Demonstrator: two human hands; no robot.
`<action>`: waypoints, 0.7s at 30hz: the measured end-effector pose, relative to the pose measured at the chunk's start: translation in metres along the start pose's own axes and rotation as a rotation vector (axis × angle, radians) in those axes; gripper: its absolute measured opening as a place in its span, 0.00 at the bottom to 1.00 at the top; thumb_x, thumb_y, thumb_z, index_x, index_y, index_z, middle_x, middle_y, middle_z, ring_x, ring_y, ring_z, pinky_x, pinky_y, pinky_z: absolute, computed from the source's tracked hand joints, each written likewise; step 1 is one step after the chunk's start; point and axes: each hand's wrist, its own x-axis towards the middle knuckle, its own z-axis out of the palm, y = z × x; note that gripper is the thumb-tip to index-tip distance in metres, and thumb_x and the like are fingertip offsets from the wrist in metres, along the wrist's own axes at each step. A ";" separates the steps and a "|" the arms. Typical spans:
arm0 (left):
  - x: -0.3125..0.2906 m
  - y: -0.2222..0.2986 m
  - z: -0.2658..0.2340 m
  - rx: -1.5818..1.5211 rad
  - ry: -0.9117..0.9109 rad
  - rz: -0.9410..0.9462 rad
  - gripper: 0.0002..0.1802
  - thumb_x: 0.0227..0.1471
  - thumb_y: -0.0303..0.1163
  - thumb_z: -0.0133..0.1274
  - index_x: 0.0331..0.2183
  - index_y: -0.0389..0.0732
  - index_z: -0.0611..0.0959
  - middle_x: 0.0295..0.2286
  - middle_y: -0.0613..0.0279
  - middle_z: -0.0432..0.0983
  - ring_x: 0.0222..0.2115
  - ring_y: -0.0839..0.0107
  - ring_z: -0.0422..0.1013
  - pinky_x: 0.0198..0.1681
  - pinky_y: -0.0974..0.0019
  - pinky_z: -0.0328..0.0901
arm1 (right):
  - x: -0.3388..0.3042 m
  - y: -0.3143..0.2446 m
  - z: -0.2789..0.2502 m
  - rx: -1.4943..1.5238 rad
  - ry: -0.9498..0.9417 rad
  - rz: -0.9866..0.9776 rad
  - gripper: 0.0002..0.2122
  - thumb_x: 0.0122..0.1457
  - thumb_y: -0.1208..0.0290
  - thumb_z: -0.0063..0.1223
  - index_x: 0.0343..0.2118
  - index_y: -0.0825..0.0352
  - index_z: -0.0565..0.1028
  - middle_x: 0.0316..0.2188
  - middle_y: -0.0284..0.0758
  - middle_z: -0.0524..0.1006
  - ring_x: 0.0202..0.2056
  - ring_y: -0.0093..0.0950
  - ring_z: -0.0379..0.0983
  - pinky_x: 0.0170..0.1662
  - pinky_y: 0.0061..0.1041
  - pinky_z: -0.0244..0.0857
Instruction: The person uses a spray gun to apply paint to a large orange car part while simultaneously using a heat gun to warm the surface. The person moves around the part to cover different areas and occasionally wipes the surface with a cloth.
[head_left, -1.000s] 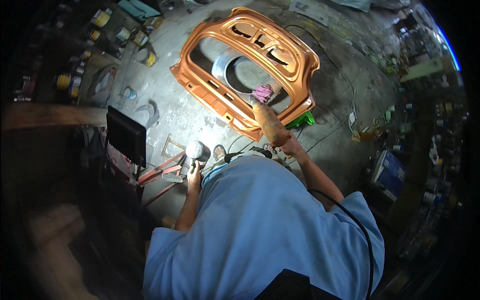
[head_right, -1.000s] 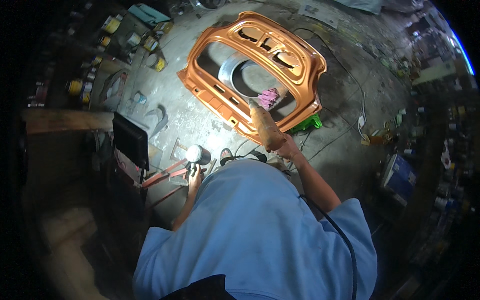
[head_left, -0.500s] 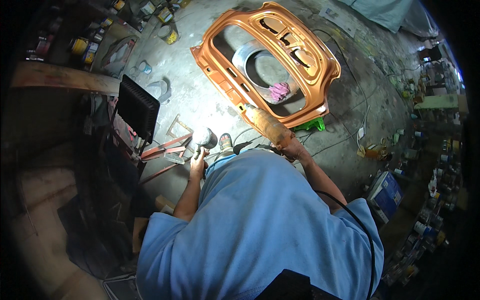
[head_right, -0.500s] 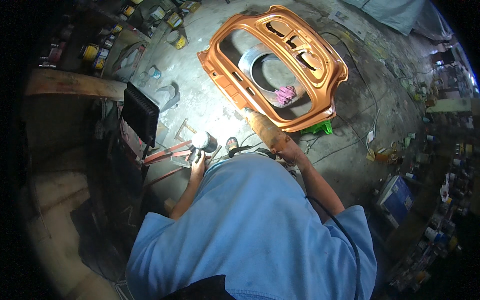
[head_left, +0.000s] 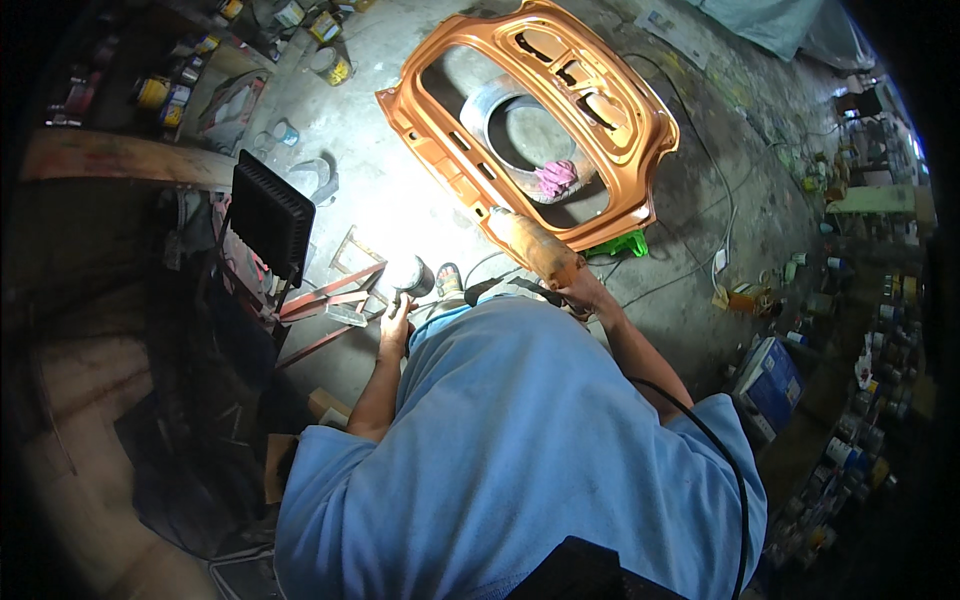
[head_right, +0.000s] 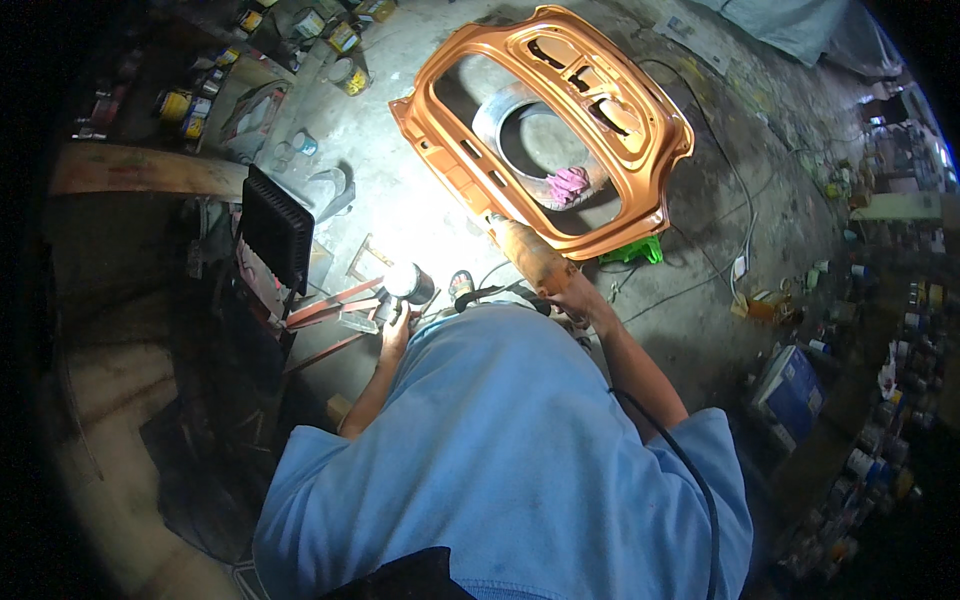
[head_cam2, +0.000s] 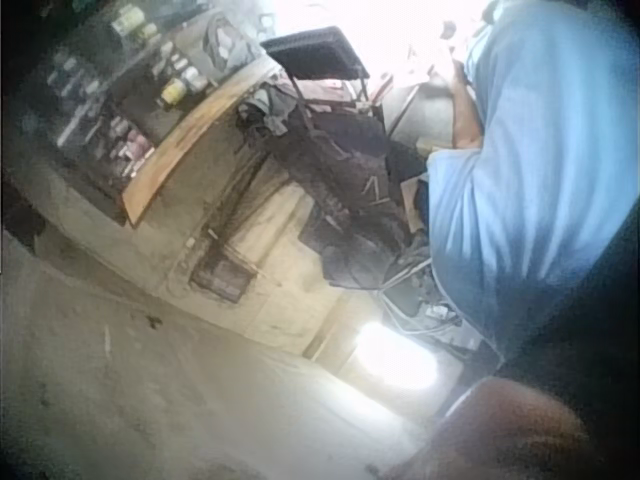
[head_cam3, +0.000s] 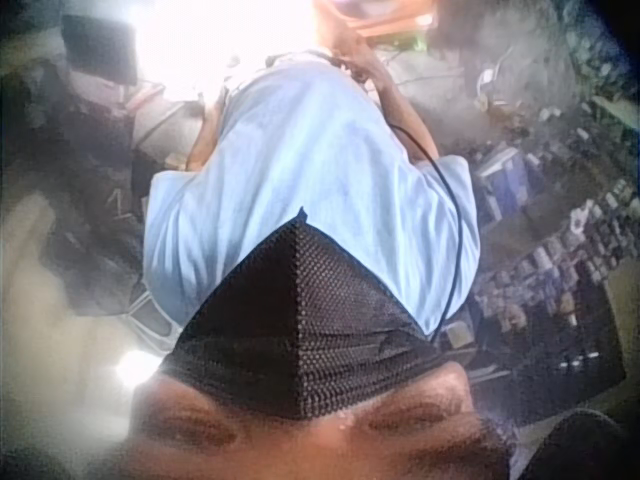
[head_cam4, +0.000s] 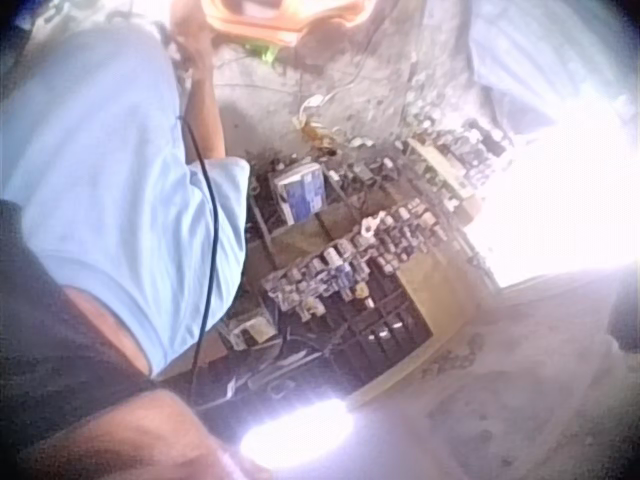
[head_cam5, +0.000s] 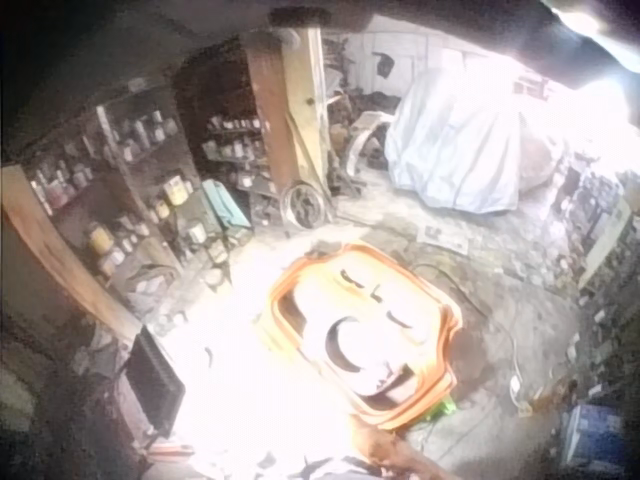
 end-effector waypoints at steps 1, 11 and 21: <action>0.002 -0.001 -0.001 0.014 -0.002 -0.025 0.29 0.60 0.59 0.55 0.41 0.39 0.85 0.26 0.65 0.79 0.14 0.78 0.60 0.19 0.68 0.57 | 0.002 0.001 0.000 0.152 -0.082 0.208 0.19 0.56 0.60 0.64 0.45 0.67 0.75 0.32 0.35 0.78 0.29 0.30 0.74 0.33 0.31 0.69; 0.017 -0.013 -0.009 0.059 -0.038 0.081 0.26 0.63 0.55 0.53 0.40 0.40 0.86 0.27 0.65 0.81 0.14 0.78 0.62 0.20 0.68 0.59 | 0.010 0.056 0.021 0.625 -0.135 0.776 0.07 0.57 0.72 0.59 0.33 0.70 0.76 0.16 0.32 0.72 0.12 0.24 0.67 0.15 0.29 0.60; 0.027 -0.045 -0.043 0.352 0.007 0.505 0.23 0.66 0.52 0.49 0.39 0.41 0.86 0.30 0.68 0.84 0.15 0.78 0.66 0.24 0.68 0.64 | 0.070 0.025 0.039 0.755 -0.130 0.643 0.06 0.55 0.71 0.60 0.25 0.62 0.75 0.16 0.24 0.70 0.14 0.17 0.64 0.18 0.21 0.59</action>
